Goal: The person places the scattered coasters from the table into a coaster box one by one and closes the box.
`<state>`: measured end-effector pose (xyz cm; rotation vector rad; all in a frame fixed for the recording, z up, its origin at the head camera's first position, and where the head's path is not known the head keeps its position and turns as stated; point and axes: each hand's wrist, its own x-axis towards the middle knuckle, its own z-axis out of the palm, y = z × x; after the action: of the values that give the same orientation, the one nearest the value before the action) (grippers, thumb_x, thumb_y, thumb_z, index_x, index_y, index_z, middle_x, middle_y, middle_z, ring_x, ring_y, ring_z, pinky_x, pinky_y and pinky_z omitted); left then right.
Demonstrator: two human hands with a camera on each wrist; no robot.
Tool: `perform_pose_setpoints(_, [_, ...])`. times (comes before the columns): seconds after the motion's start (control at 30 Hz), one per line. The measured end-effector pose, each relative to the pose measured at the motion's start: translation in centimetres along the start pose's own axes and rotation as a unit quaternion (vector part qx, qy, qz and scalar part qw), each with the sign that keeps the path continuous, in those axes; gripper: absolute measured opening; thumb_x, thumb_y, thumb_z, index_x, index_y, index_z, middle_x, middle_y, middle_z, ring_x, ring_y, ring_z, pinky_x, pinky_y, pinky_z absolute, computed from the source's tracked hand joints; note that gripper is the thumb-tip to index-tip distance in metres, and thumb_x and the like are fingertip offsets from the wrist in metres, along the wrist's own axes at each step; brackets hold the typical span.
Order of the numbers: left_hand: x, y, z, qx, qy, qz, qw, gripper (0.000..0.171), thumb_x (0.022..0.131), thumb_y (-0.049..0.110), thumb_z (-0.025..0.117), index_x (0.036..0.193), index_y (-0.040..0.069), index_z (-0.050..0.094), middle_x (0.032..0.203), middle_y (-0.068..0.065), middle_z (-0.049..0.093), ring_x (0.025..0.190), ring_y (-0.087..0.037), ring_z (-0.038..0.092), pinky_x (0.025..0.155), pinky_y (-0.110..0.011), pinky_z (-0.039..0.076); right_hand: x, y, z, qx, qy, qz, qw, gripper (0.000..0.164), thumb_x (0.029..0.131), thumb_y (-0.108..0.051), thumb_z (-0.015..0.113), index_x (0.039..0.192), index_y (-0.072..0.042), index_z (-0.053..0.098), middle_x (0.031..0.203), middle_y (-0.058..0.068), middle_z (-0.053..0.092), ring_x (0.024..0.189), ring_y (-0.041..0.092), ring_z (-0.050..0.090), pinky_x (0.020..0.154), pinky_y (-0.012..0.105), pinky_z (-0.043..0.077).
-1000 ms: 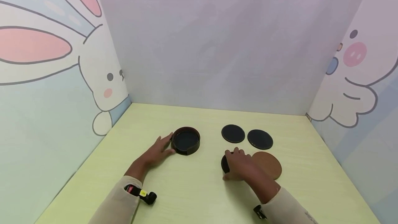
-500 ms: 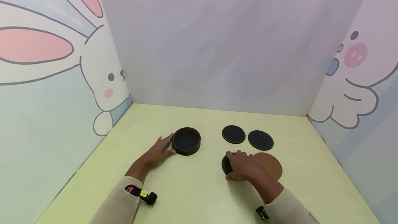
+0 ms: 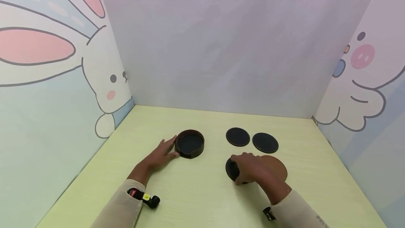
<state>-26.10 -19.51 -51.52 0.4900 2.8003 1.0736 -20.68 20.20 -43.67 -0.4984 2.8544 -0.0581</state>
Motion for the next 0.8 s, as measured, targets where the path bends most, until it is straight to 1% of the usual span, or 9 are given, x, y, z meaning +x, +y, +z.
perform_pose_setpoints(0.07, [0.0, 0.0, 0.0, -0.001, 0.0, -0.002, 1.0, 0.085, 0.108, 0.048, 0.064, 0.176, 0.018, 0.022, 0.182, -0.005, 0.026, 0.172, -0.043, 0.006, 0.14, -0.065, 0.005, 0.0, 0.0, 0.0, 0.005, 0.001, -0.006, 1.0, 0.063, 0.068, -0.03, 0.09, 0.128, -0.029, 0.068, 0.103, 0.0, 0.065, 0.093, 0.021, 0.057, 0.07, 0.046, 0.048])
perform_pose_setpoints(0.17, [0.0, 0.0, 0.0, -0.002, -0.003, -0.01, 0.9999, 0.086, 0.108, 0.05, 0.063, 0.176, 0.021, 0.021, 0.183, -0.003, 0.024, 0.172, -0.043, 0.003, 0.14, -0.066, 0.005, 0.1, 0.1, 0.1, 0.009, 0.006, -0.011, 1.0, 0.068, 0.067, -0.035, 0.093, 0.13, -0.026, 0.069, 0.107, 0.004, 0.065, 0.097, 0.024, 0.059, 0.072, 0.048, 0.05])
perform_pose_setpoints(0.23, [0.0, -0.1, 0.1, -0.001, -0.006, -0.016, 0.9999, 0.086, 0.108, 0.052, 0.063, 0.177, 0.024, 0.019, 0.183, -0.001, 0.023, 0.172, -0.042, 0.001, 0.14, -0.065, 0.005, 0.2, 0.1, 0.2, 0.002, 0.014, -0.011, 1.0, 0.07, 0.066, -0.041, 0.095, 0.13, -0.028, 0.069, 0.111, 0.005, 0.067, 0.098, 0.025, 0.061, 0.073, 0.049, 0.052])
perform_pose_setpoints(0.3, [0.0, -0.1, 0.1, 0.0, -0.005, -0.013, 0.9999, 0.086, 0.108, 0.051, 0.063, 0.177, 0.023, 0.02, 0.183, -0.003, 0.023, 0.172, -0.042, 0.002, 0.14, -0.065, 0.005, 0.2, 0.2, 0.3, -0.003, 0.021, -0.011, 1.0, 0.074, 0.065, -0.046, 0.096, 0.132, -0.029, 0.069, 0.117, 0.009, 0.069, 0.101, 0.029, 0.063, 0.075, 0.052, 0.053])
perform_pose_setpoints(0.37, [0.0, -0.2, 0.1, 0.0, -0.004, -0.012, 0.9999, 0.086, 0.108, 0.051, 0.063, 0.176, 0.023, 0.02, 0.183, -0.003, 0.023, 0.172, -0.042, 0.002, 0.14, -0.065, 0.004, 0.3, 0.4, 0.5, -0.004, 0.027, -0.016, 0.999, 0.075, 0.065, -0.048, 0.095, 0.132, -0.029, 0.069, 0.116, 0.009, 0.068, 0.099, 0.031, 0.063, 0.076, 0.052, 0.053])
perform_pose_setpoints(0.47, [-0.1, -0.3, 0.2, -0.001, -0.004, -0.009, 1.0, 0.086, 0.108, 0.051, 0.063, 0.176, 0.022, 0.02, 0.183, -0.002, 0.024, 0.173, -0.041, 0.003, 0.141, -0.064, 0.004, 0.5, 0.7, 0.9, 0.01, 0.036, -0.021, 0.999, 0.072, 0.065, -0.044, 0.094, 0.13, -0.028, 0.069, 0.109, 0.009, 0.064, 0.091, 0.032, 0.06, 0.071, 0.048, 0.049])
perform_pose_setpoints(0.53, [-0.1, -0.3, 0.2, 0.0, -0.004, -0.008, 1.0, 0.086, 0.108, 0.052, 0.063, 0.176, 0.023, 0.02, 0.183, -0.001, 0.024, 0.173, -0.04, 0.003, 0.141, -0.064, 0.004, 0.5, 0.9, 1.0, 0.031, 0.04, -0.028, 0.998, 0.069, 0.066, -0.039, 0.092, 0.13, -0.027, 0.069, 0.105, 0.009, 0.059, 0.085, 0.029, 0.057, 0.068, 0.045, 0.047])
perform_pose_setpoints(0.67, [-0.2, 0.0, 0.1, -0.002, 0.001, -0.01, 0.9999, 0.086, 0.107, 0.052, 0.063, 0.176, 0.024, 0.021, 0.183, -0.002, 0.025, 0.172, -0.043, 0.003, 0.14, -0.066, 0.006, 0.4, 1.0, 0.7, 0.057, 0.041, -0.03, 0.997, 0.07, 0.07, -0.034, 0.088, 0.138, -0.028, 0.07, 0.111, 0.012, 0.058, 0.083, 0.023, 0.059, 0.066, 0.041, 0.046])
perform_pose_setpoints(0.8, [-0.3, 0.2, 0.0, -0.009, 0.001, -0.018, 0.9998, 0.086, 0.107, 0.053, 0.064, 0.176, 0.025, 0.021, 0.183, -0.002, 0.024, 0.172, -0.045, 0.001, 0.139, -0.068, 0.006, 0.4, 1.0, 0.7, 0.071, 0.057, -0.051, 0.995, 0.071, 0.072, -0.031, 0.087, 0.141, -0.025, 0.071, 0.11, 0.014, 0.058, 0.082, 0.02, 0.058, 0.067, 0.038, 0.047])
